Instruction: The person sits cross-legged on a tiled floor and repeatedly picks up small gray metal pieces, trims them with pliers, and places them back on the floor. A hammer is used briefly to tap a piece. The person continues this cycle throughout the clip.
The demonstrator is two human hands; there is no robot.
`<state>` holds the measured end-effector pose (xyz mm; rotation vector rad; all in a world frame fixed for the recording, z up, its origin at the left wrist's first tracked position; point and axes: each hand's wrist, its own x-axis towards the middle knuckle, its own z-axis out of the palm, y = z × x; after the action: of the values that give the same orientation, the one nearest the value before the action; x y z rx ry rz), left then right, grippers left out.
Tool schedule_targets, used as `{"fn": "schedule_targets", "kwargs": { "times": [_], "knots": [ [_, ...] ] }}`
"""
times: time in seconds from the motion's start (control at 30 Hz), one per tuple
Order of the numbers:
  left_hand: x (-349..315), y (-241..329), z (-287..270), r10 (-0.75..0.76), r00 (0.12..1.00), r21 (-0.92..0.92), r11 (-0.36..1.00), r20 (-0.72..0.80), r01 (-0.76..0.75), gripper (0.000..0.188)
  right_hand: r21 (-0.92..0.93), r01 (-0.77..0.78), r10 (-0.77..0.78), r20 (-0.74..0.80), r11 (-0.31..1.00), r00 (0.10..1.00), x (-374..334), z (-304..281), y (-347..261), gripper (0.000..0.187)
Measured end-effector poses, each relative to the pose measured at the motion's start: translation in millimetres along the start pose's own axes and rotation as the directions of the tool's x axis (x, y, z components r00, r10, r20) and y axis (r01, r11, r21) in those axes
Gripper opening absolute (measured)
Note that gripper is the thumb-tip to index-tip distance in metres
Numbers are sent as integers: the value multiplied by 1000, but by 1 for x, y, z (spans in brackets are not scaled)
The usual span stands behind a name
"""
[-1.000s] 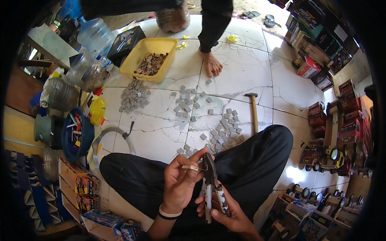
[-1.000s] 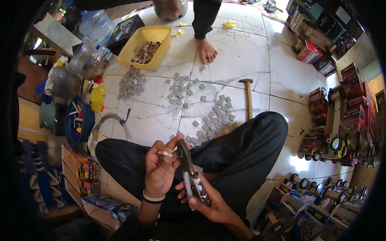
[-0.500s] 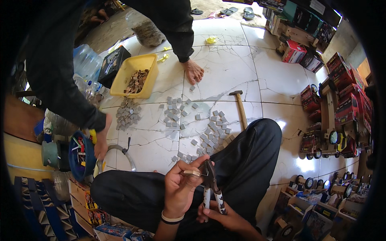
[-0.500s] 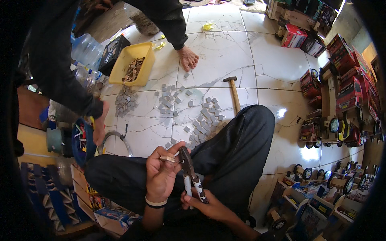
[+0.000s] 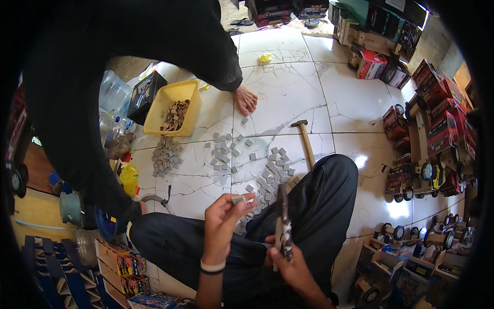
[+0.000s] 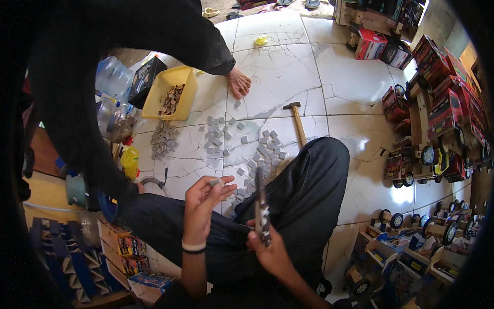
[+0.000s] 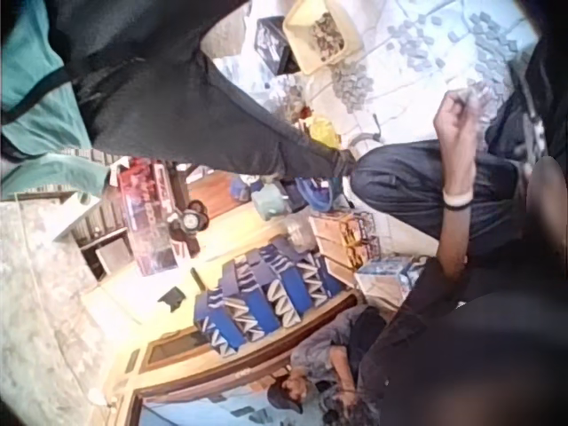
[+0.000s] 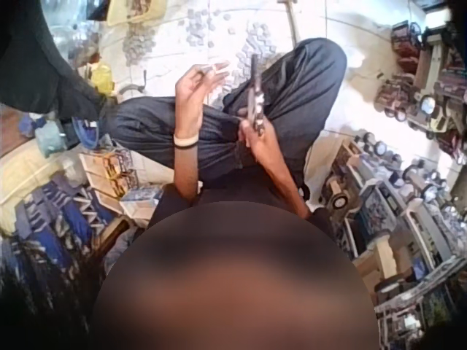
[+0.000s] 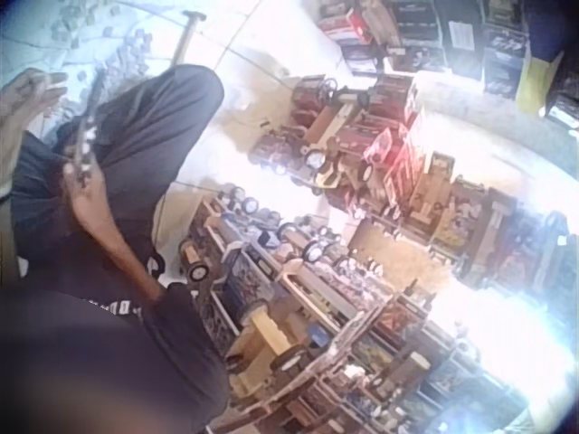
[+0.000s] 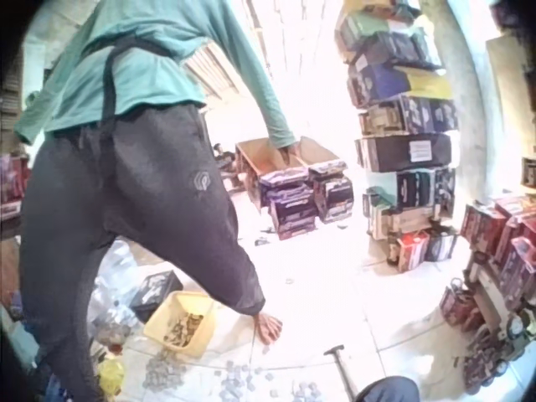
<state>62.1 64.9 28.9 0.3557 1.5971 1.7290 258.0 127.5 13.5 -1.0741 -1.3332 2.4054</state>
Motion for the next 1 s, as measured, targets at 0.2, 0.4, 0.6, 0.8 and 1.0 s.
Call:
{"fn": "schedule_targets", "kwargs": {
  "times": [0.2, 0.4, 0.6, 0.8, 1.0],
  "knots": [
    [97, -53, -73, 19, 988, 593, 802, -151, 76, 15, 518, -215, 194, 95, 828, 976, 29, -42, -5, 53],
    [139, -64, -101, 186, 932, 708, 699, -311, 97, 23, 549, -207, 103, 214, 810, 971, 32, -52, 1, 58],
    [107, -85, -102, -19, 972, 959, 157, -236, 236, 25, 585, -223, 45, 303, 780, 952, 38, -61, 6, 66],
    [103, -139, -102, -163, 896, 910, -105, -414, 401, 29, 600, -234, 30, 330, 765, 944, 38, -64, 8, 67],
    [103, -134, -101, -214, 915, 938, -130, -343, 321, 27, 613, -238, 19, 341, 753, 940, 40, -67, 9, 66]
  ]
}}
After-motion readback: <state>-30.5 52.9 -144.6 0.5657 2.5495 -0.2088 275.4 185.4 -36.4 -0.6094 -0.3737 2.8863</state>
